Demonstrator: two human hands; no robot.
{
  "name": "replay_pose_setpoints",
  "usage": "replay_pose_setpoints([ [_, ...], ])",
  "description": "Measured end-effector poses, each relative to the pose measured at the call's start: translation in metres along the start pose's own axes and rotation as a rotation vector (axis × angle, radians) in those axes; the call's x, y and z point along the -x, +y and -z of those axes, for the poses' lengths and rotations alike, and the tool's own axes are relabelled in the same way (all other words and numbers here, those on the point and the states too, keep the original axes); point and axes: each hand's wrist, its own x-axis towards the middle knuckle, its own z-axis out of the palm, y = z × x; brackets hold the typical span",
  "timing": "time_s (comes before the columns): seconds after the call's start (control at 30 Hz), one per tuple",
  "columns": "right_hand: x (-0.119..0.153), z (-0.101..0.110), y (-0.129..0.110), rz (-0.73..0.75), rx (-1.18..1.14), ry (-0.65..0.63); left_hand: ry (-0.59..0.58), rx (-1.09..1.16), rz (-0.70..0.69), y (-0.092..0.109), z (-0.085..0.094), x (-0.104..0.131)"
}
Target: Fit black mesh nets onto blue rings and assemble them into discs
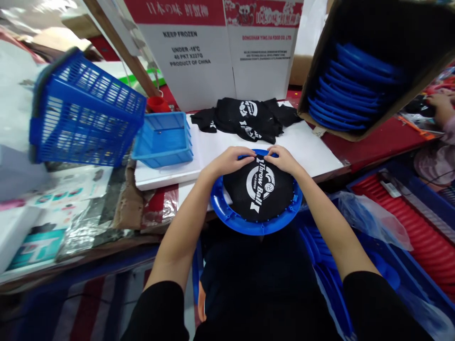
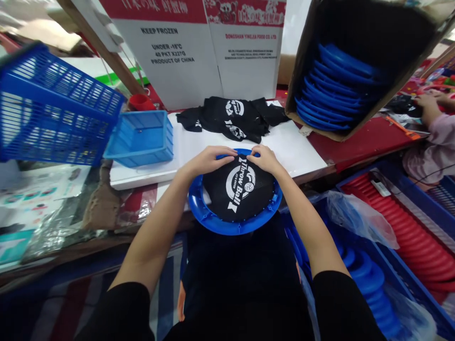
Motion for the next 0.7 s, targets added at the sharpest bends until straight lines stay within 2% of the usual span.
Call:
replay_pose_setpoints([
  [0.1,0.001,-0.001,-0.004,0.029,0.084,-0.018,0.173,0.095,0.101,0.019,0.008,0.017],
  [0.2,0.002,-0.004,-0.011,0.026,0.206,-0.027,0.31,0.065,0.132,0.044,0.003,0.052],
  [0.3,0.004,-0.01,-0.02,0.026,0.342,-0.003,0.352,-0.095,0.187,0.073,-0.017,0.095],
  [0.4,0.008,-0.015,-0.027,0.02,0.43,0.02,0.362,-0.272,0.389,0.097,-0.046,0.129],
  [0.47,0.011,-0.018,-0.03,0.002,0.468,0.024,0.42,-0.41,0.607,0.107,-0.066,0.139],
  [0.53,0.017,-0.02,-0.033,-0.015,0.496,0.034,0.463,-0.469,0.766,0.112,-0.083,0.142],
  [0.6,0.027,-0.022,-0.038,-0.044,0.521,0.051,0.473,-0.461,0.826,0.112,-0.092,0.142],
  [0.7,0.051,-0.021,-0.046,-0.138,0.599,0.037,0.468,-0.408,0.788,0.104,-0.089,0.142],
])
